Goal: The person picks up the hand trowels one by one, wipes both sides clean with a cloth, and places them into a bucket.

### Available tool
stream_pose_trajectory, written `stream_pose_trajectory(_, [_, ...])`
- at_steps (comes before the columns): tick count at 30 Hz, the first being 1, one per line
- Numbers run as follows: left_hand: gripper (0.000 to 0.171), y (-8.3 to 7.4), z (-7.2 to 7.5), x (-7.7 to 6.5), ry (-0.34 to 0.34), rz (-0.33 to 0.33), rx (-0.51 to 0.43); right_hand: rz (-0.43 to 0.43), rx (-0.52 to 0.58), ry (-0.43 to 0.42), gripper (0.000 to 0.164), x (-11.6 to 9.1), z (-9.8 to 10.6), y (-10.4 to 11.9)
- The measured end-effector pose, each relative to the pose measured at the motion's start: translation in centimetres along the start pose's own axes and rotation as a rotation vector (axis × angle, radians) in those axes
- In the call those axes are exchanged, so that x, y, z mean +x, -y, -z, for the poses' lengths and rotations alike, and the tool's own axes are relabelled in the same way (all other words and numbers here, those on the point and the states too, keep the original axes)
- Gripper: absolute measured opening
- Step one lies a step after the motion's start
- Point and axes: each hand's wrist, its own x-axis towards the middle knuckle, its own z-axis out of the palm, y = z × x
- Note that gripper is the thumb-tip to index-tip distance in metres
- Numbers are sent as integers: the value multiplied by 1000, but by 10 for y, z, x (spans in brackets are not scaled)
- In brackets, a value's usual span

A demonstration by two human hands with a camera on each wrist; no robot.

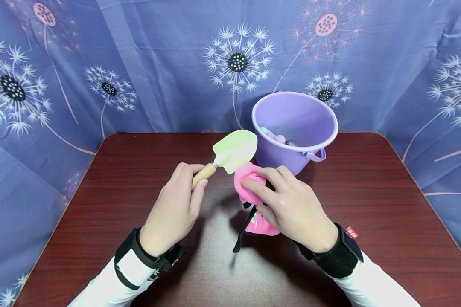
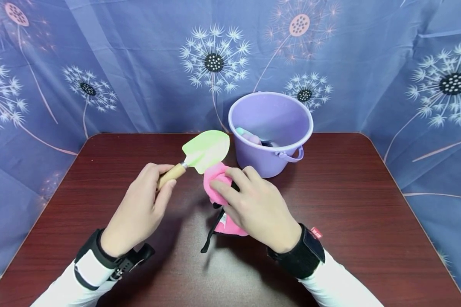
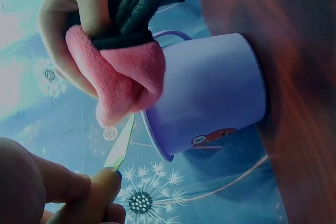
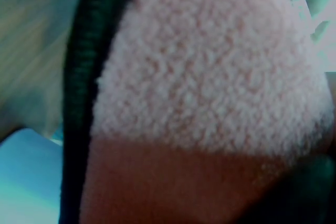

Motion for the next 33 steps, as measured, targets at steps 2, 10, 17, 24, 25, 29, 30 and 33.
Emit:
stream_pose_trajectory(2, [24, 4, 2, 2, 21, 35, -21, 5, 12, -32, 52, 0, 4, -2])
stream_pose_trajectory(10, [20, 17, 8, 8, 76, 157, -88, -44, 19, -12, 44, -1, 14, -8])
stream_pose_trajectory(17, [18, 25, 11, 10, 143, 228, -178, -47, 9, 15, 43, -1, 16, -8])
stream_pose_trajectory(24, [26, 27, 17, 13, 232, 342, -209, -36, 7, 49, 43, -1, 16, -8])
stream_pose_trajectory(25, [27, 27, 17, 13, 243, 351, -210, -33, 7, 54, 43, -1, 16, -8])
stream_pose_trajectory(29, [28, 28, 17, 13, 274, 364, -221, -11, 6, 58, 50, 0, 14, -7])
stream_pose_trajectory(30, [28, 28, 17, 13, 279, 364, -223, -3, 8, 55, 52, 0, 13, -7])
stream_pose_trajectory(33, [29, 29, 15, 13, 293, 360, -231, 17, 18, 50, 52, 0, 10, -5])
